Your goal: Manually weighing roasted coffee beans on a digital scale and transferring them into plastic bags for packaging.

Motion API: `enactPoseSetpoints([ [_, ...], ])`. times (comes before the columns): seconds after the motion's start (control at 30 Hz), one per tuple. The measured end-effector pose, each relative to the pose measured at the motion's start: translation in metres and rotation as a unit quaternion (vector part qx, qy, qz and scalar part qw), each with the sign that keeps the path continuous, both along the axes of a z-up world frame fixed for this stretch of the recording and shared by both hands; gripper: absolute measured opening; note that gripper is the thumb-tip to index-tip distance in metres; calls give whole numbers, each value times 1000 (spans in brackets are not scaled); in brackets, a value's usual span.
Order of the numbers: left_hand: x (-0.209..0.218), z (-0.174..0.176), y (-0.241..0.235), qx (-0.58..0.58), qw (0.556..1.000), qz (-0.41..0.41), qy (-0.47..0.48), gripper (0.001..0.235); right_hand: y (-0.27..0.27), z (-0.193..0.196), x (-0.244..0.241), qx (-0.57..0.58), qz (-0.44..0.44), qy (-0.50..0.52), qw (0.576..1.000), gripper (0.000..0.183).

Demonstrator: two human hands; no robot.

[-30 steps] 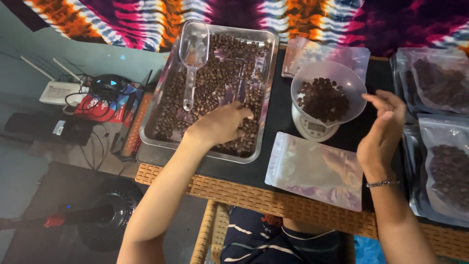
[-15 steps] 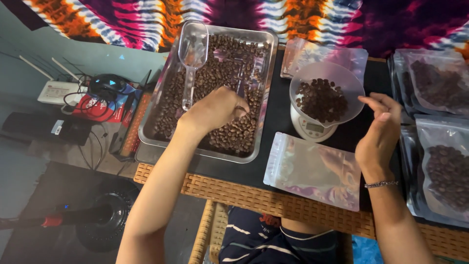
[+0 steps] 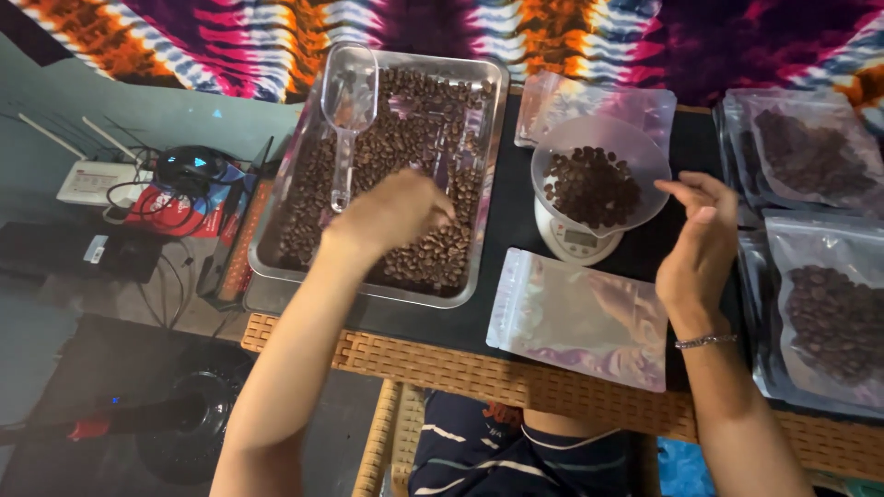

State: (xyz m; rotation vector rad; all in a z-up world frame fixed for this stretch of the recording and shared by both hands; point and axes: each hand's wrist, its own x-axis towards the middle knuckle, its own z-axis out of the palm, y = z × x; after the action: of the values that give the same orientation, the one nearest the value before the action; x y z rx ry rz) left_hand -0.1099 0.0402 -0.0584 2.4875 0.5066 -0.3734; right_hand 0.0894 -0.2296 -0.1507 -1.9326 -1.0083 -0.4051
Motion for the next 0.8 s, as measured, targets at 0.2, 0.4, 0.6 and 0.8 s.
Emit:
enactPoseSetpoints([
  [0.2,-1,51,1,13,999,35,-36,49,1,6,-5,5,1,13,1000,100],
  [0.4,74,42,5,8,965,-167,-203,12,4,6,-5,53,24,49,997,99],
  [0.6,185,-50,-15,72,930,-265,-243,11,1,-20,14,58,24,18,998,76],
  [0.8,222,-93,-37,71,926,-264,-260,12,0,-11,6,27,12,1,1000,73],
])
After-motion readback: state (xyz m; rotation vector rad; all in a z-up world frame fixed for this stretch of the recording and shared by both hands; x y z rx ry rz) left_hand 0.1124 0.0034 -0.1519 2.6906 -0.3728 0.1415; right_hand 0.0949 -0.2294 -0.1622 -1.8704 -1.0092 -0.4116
